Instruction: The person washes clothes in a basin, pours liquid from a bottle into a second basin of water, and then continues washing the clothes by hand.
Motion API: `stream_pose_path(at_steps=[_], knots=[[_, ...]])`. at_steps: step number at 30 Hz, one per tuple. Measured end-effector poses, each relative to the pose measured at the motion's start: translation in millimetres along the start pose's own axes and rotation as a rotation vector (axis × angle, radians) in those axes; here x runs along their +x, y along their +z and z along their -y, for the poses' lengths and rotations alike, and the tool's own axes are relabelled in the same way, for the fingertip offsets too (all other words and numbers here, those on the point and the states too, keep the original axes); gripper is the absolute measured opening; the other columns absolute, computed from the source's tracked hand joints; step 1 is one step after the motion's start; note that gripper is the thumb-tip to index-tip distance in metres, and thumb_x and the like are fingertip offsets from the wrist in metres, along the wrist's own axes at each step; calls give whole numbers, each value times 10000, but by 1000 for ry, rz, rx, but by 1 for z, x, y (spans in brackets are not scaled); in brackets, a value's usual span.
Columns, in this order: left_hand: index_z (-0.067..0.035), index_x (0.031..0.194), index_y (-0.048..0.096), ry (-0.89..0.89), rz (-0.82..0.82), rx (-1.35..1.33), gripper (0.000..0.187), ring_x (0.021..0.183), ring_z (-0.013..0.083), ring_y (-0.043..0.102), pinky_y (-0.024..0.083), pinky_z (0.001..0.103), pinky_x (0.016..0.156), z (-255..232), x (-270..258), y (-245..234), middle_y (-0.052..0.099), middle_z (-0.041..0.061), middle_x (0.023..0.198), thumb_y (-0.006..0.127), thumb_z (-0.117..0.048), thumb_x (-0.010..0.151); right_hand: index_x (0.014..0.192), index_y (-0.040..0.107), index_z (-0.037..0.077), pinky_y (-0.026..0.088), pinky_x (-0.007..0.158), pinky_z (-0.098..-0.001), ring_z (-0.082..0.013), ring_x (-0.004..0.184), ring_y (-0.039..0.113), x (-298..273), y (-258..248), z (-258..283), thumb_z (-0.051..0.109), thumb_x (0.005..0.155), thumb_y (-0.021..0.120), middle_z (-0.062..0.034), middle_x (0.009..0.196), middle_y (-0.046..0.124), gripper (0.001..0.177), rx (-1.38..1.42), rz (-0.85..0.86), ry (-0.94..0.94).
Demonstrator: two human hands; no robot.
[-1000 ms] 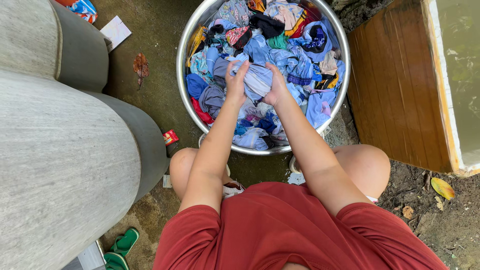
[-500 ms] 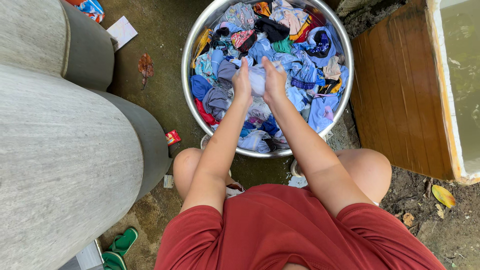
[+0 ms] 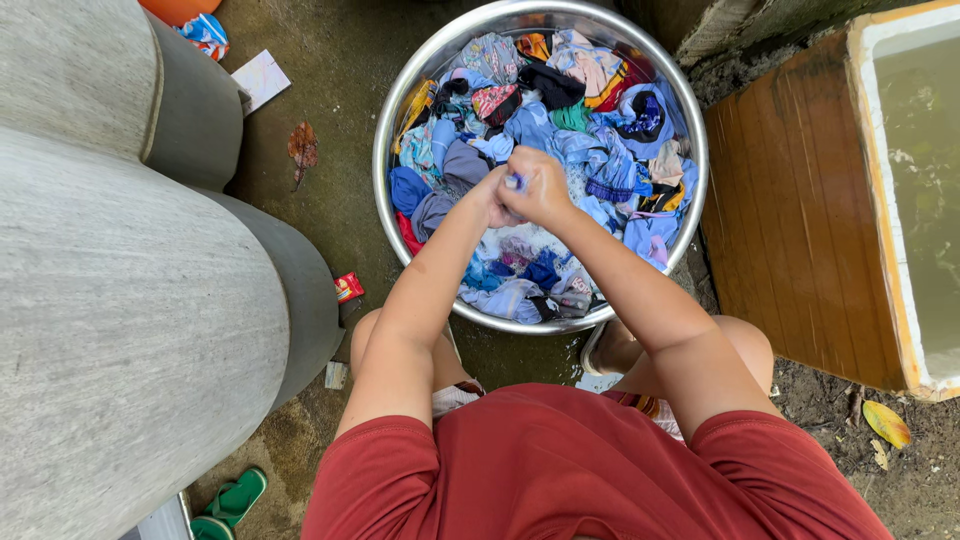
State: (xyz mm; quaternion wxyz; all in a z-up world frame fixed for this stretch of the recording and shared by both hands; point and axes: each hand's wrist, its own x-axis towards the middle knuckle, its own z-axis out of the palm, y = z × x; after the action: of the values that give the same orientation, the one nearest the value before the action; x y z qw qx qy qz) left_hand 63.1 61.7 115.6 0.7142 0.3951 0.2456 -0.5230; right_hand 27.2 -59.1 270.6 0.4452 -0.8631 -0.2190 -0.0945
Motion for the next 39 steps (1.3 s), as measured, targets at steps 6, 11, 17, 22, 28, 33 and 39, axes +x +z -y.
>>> stream_pose_path(at_steps=[6, 11, 17, 22, 28, 33, 39], knots=[[-181, 1109, 654, 60, -120, -205, 382, 961, 258, 685, 567, 492, 840, -13, -21, -7, 700, 67, 1068, 575, -479, 883, 1029, 583, 41, 497, 686, -424, -330, 830, 608, 18, -28, -2, 264, 884, 771, -136, 943, 578, 326, 31, 192, -202], [-115, 1282, 649, 330, 11, -426, 659, 1107, 273, 681, 527, 469, 960, -37, -59, -7, 700, 101, 1246, 521, -637, 900, 1233, 553, 84, 563, 653, -292, -136, 881, 636, 37, -35, -19, 222, 928, 748, -44, 1061, 631, 386, 447, 340, 328], [-141, 1439, 508, 497, -91, -483, 730, 1339, 306, 494, 408, 531, 1073, -50, -38, -35, 537, 103, 1478, 514, -643, 908, 1135, 569, 119, 525, 447, -327, -158, 688, 661, 79, -6, -65, 152, 913, 736, -57, 939, 664, 280, 858, 65, 710], [-174, 1460, 497, 452, -321, -552, 671, 1334, 306, 470, 377, 549, 1059, -65, -14, -75, 510, 98, 1503, 592, -504, 883, 1144, 513, 132, 523, 422, -361, -221, 694, 703, 180, 18, -113, 188, 915, 699, -83, 945, 674, 300, 862, -167, 726], [-152, 1347, 561, 618, -359, -432, 522, 1207, 258, 508, 421, 515, 995, -121, -10, -88, 570, 40, 1389, 630, -400, 892, 1436, 223, 251, 578, 929, -493, -338, 1180, 628, 279, 9, -153, 266, 958, 679, -15, 1359, 430, 660, 1080, -193, 761], [-185, 1291, 597, 678, -412, -263, 391, 1097, 200, 543, 475, 471, 893, -148, -15, -71, 609, 19, 1273, 589, -297, 916, 1420, 400, 169, 604, 848, -443, -233, 1143, 659, 257, 15, -166, 251, 936, 681, -69, 1333, 575, 565, 750, -25, 710], [-119, 1180, 672, 763, -475, -229, 237, 668, 115, 553, 459, 379, 673, -152, 46, -75, 648, -6, 849, 607, -231, 982, 1221, 593, 143, 578, 683, -352, -139, 847, 647, 221, 17, -192, 197, 879, 691, -10, 1047, 650, 360, 544, 27, 783]])
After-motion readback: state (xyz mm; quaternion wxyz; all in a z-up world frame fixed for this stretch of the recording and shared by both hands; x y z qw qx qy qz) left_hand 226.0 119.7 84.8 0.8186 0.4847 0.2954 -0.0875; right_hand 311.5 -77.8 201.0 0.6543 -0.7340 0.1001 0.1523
